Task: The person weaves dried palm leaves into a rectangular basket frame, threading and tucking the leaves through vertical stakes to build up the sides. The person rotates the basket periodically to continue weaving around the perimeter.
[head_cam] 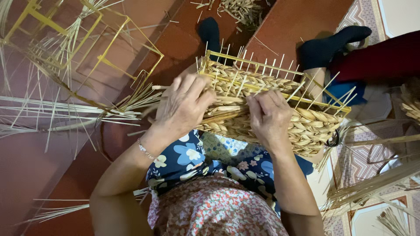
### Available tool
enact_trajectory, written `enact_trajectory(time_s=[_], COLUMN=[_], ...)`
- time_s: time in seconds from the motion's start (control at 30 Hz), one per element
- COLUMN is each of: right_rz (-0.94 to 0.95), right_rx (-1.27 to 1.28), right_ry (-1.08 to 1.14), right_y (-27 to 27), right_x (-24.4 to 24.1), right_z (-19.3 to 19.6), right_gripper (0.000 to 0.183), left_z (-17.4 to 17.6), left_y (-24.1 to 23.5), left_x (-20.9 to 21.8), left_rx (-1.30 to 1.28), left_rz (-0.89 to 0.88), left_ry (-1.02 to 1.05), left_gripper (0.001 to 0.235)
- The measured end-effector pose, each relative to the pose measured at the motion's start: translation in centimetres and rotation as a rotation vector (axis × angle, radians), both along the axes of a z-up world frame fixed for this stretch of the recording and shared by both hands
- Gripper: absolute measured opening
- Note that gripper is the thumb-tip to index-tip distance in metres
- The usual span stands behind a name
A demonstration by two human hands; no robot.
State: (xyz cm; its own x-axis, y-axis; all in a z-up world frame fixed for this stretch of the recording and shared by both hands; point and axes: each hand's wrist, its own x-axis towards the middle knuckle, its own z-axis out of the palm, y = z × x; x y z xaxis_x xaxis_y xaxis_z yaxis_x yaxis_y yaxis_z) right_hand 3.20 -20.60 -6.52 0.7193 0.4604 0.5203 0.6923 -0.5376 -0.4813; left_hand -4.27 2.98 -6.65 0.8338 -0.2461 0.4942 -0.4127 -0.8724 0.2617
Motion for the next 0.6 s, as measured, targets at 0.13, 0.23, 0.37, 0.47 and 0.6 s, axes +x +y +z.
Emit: enact_trajectory(time_s=[0.13, 0.23, 0.37, 0.47, 0.6], right_rz=[-0.047, -0.048, -0.078, -0.182, -0.03], right_rx=[0.031, 0.063, 0.054, 0.128, -0.03], right_ry=[0.005, -0.054, -0.184, -0.033, -0.253], right_y=[-0.1, 0.1, 0.1, 0.8, 1.9], right_x=[-0.3, -0.3, -0.2, -0.2, -0.5], right_z=[-0.8, -0.9, -1.1, -1.4, -1.5], right_gripper=[0.015, 0.014, 0.021, 0.043, 0.019], left_z=[-2.3, -3.0, -1.7, -0.5, -1.0], left_y=[0.0, 0.9, 2.2, 1.6, -2.0], left_x=[-0.5, 0.3, 0.3, -0.7, -2.3], left_rx=[-0.266, -0.374, -0.297, 0.017, 0.033], left_rz=[-0.084, -0.044, 0.1, 0.179, 0.003], left_ry=[0.304, 0.41, 0.172, -0.076, -0.028], left_gripper=[0.007, 0.008, 0.018, 0.038, 0.058])
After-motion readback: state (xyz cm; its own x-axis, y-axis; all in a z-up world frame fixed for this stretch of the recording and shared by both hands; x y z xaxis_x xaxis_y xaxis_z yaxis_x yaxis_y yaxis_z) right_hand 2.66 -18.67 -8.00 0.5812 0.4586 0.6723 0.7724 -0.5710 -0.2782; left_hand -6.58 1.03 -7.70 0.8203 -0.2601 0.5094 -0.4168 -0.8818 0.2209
